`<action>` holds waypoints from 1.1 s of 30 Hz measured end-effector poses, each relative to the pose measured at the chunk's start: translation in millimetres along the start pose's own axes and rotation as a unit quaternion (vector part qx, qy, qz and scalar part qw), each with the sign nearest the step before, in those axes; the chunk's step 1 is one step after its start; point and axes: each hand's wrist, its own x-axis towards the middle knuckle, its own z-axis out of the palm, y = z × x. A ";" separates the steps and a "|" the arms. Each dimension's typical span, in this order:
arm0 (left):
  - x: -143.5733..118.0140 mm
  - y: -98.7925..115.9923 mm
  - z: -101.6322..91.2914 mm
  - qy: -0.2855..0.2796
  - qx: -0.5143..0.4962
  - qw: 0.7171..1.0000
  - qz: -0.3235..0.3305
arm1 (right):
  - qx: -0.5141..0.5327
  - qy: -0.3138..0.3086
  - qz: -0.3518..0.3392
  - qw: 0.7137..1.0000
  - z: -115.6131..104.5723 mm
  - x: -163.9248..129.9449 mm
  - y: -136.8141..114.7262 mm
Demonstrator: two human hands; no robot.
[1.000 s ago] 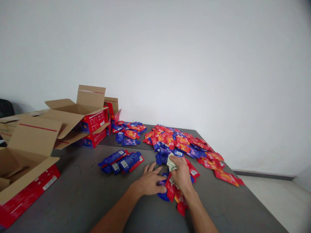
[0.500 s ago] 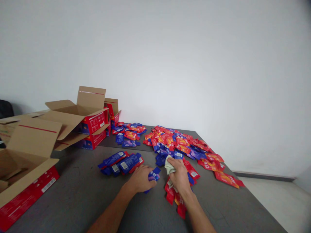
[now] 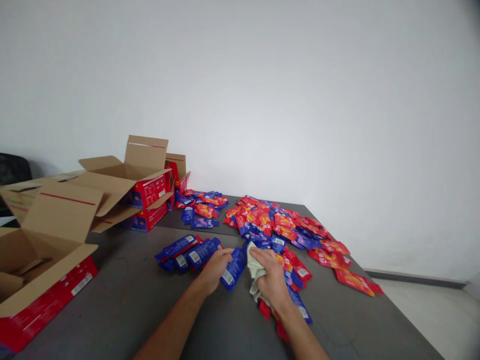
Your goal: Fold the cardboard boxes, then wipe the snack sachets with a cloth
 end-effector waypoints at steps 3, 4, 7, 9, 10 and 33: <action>-1.1 2.6 4.8 -0.052 -0.163 0.985 0.009 | 0.021 -0.050 -0.040 0.998 5.1 -1.0 -15.5; -2.0 4.1 7.0 -0.058 -0.199 0.978 0.011 | 0.022 -0.075 -0.053 0.996 6.8 -1.3 -21.0; -4.0 8.2 11.2 -0.058 -0.255 0.965 0.004 | 0.015 -0.136 -0.073 0.988 12.1 -1.8 -32.1; -4.8 8.8 11.6 -0.064 -0.270 0.961 -0.006 | 0.009 -0.140 -0.069 0.988 15.2 -1.9 -31.4; -5.4 8.5 11.4 -0.072 -0.276 0.958 -0.009 | 0.006 -0.130 -0.062 0.989 16.2 -1.9 -28.2; -5.0 12.3 14.8 -0.041 -0.279 0.959 0.036 | 0.013 -0.193 -0.114 0.975 12.3 -0.3 -34.8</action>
